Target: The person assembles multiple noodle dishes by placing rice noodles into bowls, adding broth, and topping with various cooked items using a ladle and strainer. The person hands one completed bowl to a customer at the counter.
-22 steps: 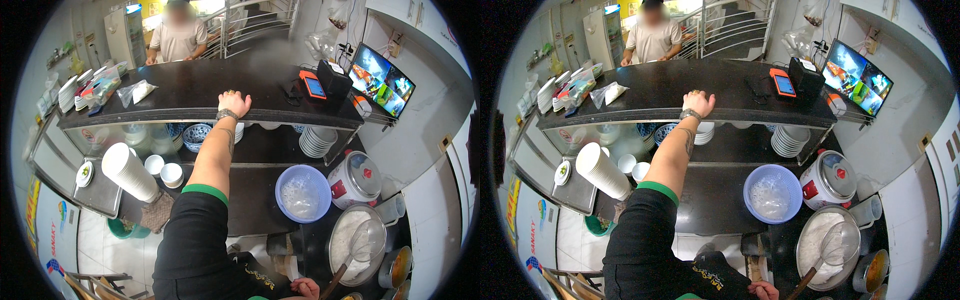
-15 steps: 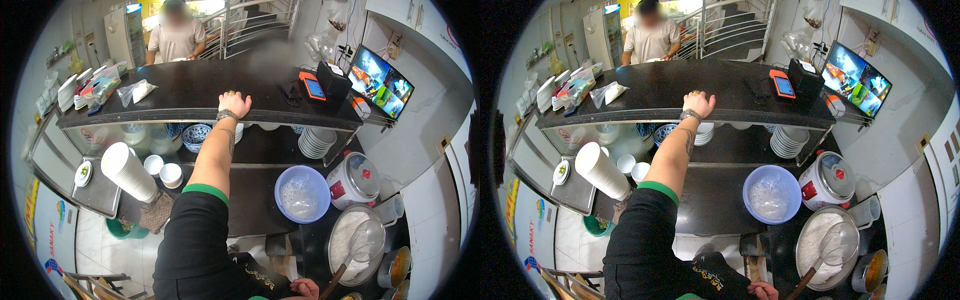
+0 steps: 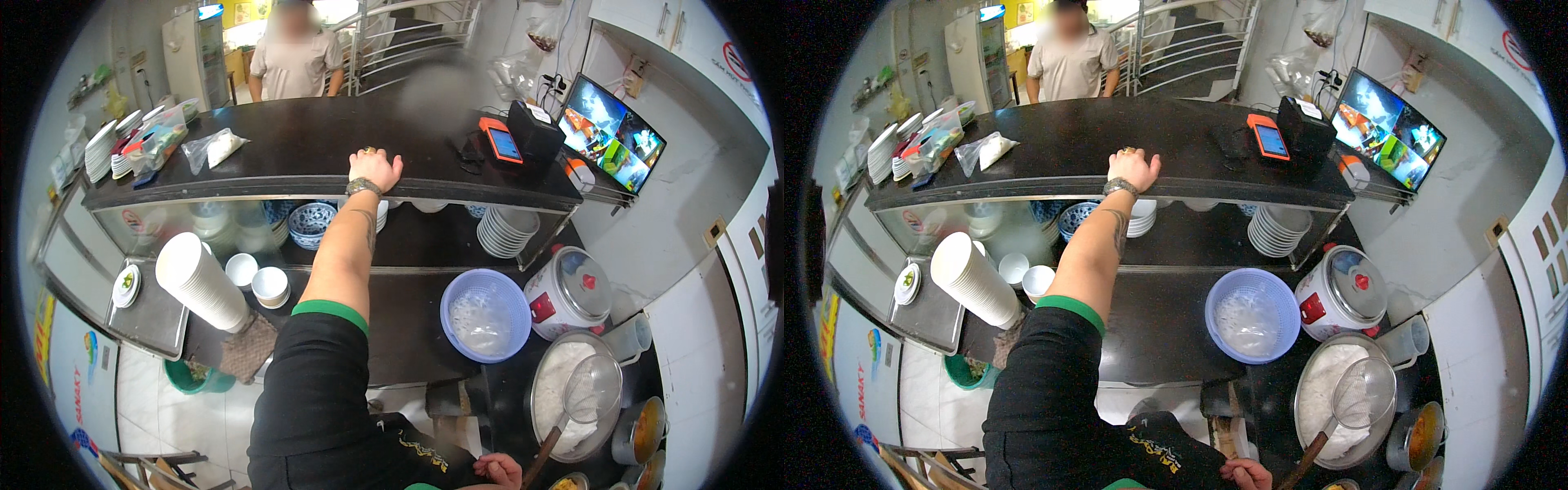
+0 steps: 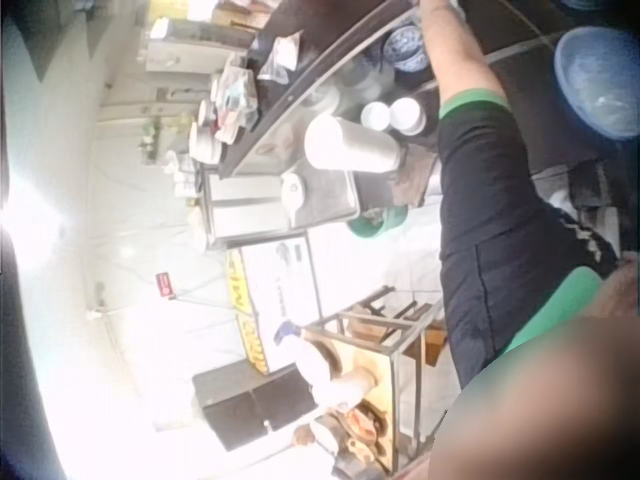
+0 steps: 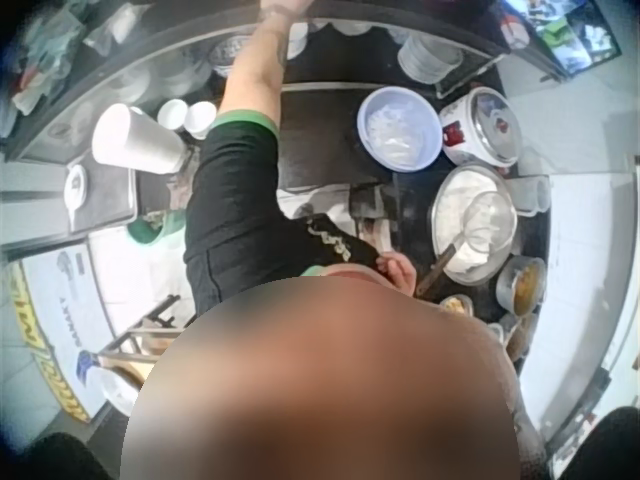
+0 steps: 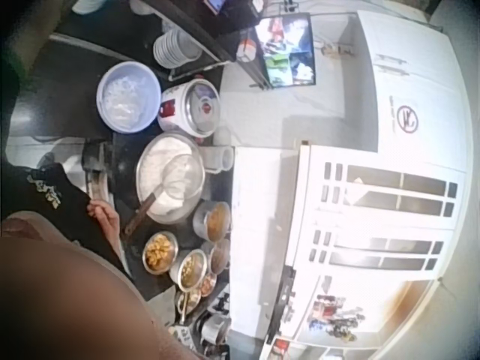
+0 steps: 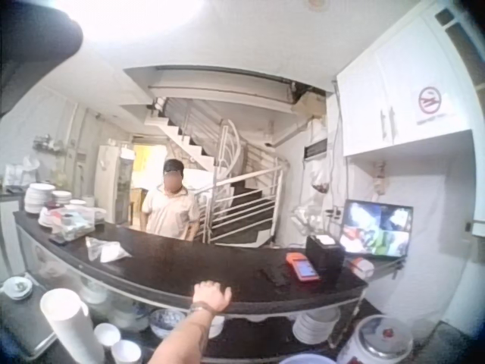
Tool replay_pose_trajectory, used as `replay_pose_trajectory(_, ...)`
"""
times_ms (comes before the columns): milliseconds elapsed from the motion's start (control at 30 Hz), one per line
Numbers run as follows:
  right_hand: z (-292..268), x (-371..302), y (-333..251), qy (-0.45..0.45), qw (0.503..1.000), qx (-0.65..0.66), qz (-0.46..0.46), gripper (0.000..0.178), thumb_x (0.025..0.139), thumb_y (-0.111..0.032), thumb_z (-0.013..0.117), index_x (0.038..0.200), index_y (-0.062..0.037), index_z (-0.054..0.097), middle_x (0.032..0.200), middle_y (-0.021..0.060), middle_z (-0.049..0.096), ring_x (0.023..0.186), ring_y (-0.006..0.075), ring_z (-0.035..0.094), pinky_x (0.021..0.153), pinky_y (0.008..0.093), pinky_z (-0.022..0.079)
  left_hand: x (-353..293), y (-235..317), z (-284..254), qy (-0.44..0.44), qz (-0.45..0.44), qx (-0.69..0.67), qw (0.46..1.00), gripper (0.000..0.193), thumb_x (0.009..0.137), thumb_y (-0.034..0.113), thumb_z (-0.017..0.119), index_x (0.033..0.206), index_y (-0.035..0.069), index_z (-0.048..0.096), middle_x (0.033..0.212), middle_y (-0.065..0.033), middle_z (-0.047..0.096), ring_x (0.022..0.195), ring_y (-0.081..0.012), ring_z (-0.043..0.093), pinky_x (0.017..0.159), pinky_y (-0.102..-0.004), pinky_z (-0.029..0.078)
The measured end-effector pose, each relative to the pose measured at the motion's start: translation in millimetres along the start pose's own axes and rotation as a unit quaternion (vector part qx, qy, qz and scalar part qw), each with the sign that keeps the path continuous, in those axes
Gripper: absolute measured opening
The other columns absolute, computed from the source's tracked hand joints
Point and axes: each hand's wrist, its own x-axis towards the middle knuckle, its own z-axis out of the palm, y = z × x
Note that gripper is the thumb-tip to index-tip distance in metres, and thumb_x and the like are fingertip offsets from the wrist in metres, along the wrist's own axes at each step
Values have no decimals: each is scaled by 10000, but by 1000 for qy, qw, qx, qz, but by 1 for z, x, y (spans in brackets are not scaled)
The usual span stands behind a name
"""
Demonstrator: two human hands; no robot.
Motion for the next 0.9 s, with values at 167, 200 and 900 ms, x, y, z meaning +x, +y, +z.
replay_pose_trajectory(167, 6, -3, -3, 18, 1000, 13, -18, 217, 956, -188, 569, 1026, 1, 648, 924, 47, 647, 810, 111, 560, 752, 249, 451, 1, -1, 2, 7, 7, 8, 1000, 494, 876, 494, 486, 909, 51, 704, 908, -162, 694, 950, -313, 631, 836, -442, 440)
replay_pose_trajectory(200, 7, -3, -4, 25, 999, 14, -25, 215, 955, -185, 569, 1021, 4, 648, 922, 49, 647, 808, 114, 560, 751, 250, 450, 1, -1, 2, 4, 7, 8, 1000, 498, 879, 495, 483, 910, 49, 705, 905, -164, 693, 954, -313, 628, 834, -442, 439)
replay_pose_trajectory(900, 12, 0, -9, 17, 1000, 5, 9, 247, 963, -202, 559, 1026, 21, 643, 929, 63, 651, 830, 123, 571, 774, 256, 448, 1, -3, 8, 24, 16, -7, 1000, 498, 873, 487, 492, 865, 38, 708, 863, -173, 693, 929, -325, 631, 818, -446, 442)
